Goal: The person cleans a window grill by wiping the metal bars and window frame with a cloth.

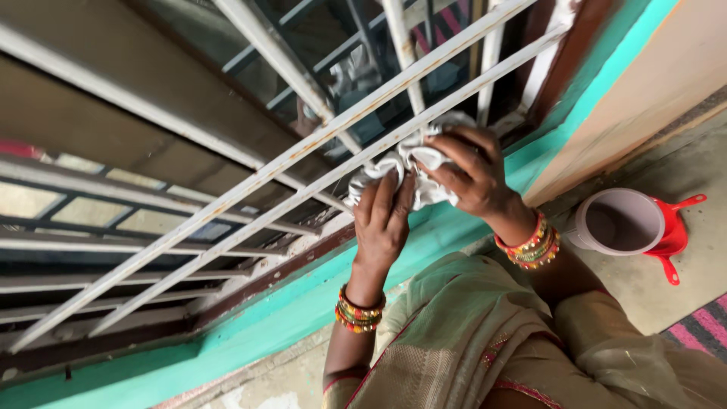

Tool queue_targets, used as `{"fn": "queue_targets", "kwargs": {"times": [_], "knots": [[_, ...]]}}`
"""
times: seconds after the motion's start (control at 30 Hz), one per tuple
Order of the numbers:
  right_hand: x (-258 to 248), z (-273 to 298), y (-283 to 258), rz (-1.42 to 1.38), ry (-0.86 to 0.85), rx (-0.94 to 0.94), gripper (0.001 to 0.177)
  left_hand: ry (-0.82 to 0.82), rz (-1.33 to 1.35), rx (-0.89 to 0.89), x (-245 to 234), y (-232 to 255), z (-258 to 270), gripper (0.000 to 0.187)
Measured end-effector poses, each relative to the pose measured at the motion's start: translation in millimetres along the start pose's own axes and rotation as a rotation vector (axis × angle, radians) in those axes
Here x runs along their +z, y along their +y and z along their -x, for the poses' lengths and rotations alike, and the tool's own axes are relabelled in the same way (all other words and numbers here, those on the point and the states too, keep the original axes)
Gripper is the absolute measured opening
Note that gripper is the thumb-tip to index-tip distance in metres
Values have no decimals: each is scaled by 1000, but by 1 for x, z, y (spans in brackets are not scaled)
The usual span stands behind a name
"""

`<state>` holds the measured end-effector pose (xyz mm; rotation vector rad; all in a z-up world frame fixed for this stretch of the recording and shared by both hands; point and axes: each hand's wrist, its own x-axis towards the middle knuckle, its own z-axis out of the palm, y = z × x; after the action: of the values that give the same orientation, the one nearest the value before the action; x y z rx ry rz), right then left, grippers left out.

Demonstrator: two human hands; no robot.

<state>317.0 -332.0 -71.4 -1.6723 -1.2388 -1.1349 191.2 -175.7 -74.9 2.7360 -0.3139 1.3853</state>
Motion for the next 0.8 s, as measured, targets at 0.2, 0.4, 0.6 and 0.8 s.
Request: {"fn": "queue_targets", "kwargs": {"times": [0.2,0.4,0.6,0.8], "knots": [[-23,37,2,-40,-144,91,25,-163,190,-47,8,15,12,48],[-38,12,34,123,111,29,15,-9,144,85,23,18,-27,52],[-29,22,55,139,63,125,19,-187,128,87,37,32,-47,51],[-58,48,43,72,-135,180,29,-237,227,33,45,46,-37,49]]}}
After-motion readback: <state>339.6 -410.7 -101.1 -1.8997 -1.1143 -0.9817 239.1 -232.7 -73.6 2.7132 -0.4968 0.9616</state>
